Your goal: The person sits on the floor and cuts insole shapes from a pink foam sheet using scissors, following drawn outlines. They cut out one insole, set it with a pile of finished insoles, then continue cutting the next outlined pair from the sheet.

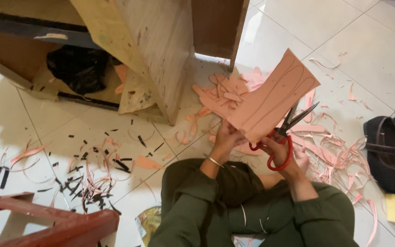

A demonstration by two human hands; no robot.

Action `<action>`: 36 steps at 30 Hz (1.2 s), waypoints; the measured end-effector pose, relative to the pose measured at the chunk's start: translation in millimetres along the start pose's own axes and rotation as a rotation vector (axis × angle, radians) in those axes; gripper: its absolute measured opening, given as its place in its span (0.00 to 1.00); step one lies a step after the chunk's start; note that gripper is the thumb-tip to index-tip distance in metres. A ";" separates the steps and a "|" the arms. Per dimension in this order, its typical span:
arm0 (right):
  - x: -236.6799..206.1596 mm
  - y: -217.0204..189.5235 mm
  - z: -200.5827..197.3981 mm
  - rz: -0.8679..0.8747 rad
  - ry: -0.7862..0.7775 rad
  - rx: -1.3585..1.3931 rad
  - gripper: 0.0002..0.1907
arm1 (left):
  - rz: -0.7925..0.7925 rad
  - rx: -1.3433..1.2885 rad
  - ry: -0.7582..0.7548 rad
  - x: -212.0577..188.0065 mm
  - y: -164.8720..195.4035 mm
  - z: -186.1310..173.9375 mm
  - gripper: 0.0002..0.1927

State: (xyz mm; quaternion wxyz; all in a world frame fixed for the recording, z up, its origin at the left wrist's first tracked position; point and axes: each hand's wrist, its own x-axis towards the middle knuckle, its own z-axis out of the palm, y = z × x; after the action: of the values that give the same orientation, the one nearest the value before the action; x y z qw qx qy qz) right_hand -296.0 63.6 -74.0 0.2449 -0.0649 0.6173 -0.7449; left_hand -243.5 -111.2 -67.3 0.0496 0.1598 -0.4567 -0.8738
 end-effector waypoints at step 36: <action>-246.5 49.4 -69.0 0.171 0.212 0.226 0.09 | 0.056 -0.726 -0.340 -202.2 10.8 -27.9 0.42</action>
State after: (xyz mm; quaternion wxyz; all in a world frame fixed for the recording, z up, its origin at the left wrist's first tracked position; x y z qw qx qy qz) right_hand -94.6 228.6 -86.2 0.2467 0.0944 0.5554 -0.7885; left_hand -44.2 -92.2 -26.0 0.0504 -0.0274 -0.1242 -0.9906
